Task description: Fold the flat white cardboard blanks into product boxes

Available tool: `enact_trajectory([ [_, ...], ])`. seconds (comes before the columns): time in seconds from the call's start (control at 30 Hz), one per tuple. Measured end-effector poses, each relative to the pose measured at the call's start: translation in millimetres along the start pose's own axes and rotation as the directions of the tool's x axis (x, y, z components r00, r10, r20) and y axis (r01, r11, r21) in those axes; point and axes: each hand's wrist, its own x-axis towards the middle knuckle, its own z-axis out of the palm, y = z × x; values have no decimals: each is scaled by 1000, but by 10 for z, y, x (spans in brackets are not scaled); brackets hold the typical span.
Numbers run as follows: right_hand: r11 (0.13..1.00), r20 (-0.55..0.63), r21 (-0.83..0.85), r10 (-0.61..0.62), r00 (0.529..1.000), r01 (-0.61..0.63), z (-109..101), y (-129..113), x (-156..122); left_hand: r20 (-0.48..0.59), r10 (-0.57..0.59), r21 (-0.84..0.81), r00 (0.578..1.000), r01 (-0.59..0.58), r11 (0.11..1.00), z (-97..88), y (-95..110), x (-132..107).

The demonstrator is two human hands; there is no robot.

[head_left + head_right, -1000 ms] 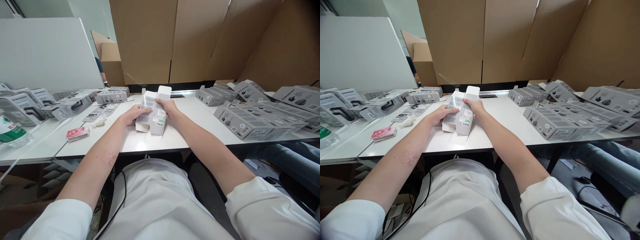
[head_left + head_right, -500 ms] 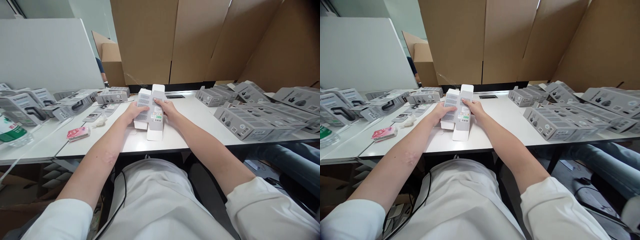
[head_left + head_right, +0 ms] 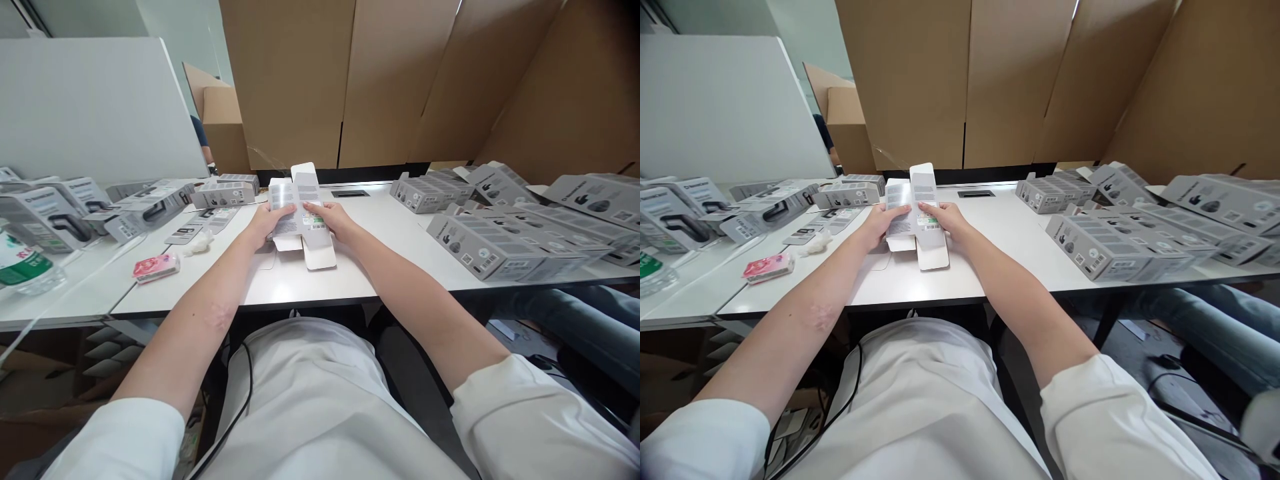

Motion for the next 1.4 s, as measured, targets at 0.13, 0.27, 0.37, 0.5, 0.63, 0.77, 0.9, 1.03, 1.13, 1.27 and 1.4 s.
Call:
enact_trajectory([
  [0.13, 1000, -5, 17, 6, 1000, -6, 8, -31, -23, 38, -9, -45, 999, 11, 999, 14, 19, -17],
  [0.27, 1000, 0, 25, -6, 1000, 6, 12, -7, -8, 12, -14, -12, 1000, 14, 1000, 13, 24, -4],
  [0.37, 1000, -3, 3, -8, 1000, 8, -8, 27, 27, -11, -18, 23, 1000, 18, 1000, 10, 18, 9],
  [0.5, 999, -30, -40, -15, 999, 14, -27, 50, 51, -8, 0, 63, 1000, 0, 998, 14, 16, -4],
  [0.63, 998, -63, -63, -17, 998, 13, -14, 45, 32, -16, 28, 129, 999, -25, 991, 19, 10, -25],
  [0.77, 998, -53, -56, -17, 998, 14, -7, 61, 36, -21, 29, 136, 999, -26, 990, 11, 4, -15],
  [0.9, 1000, -42, -10, -3, 999, 3, -20, 75, 57, -75, 17, 29, 997, -15, 999, -8, 17, 27],
  [1.03, 998, -107, -7, -57, 993, 56, -31, 67, 61, -167, 46, -10, 985, -49, 999, -22, 35, 57],
  [1.13, 997, -130, -29, -68, 989, 64, -26, 61, 60, -177, 72, 17, 982, -71, 997, -34, 13, 80],
  [1.27, 991, -122, -66, -122, 985, 114, -11, 55, 39, -187, 152, 164, 971, -121, 979, -69, -91, 154],
  [1.4, 978, -110, -95, -194, 975, 184, 0, 52, 15, -175, 168, 218, 970, -128, 967, -104, -181, 227],
])
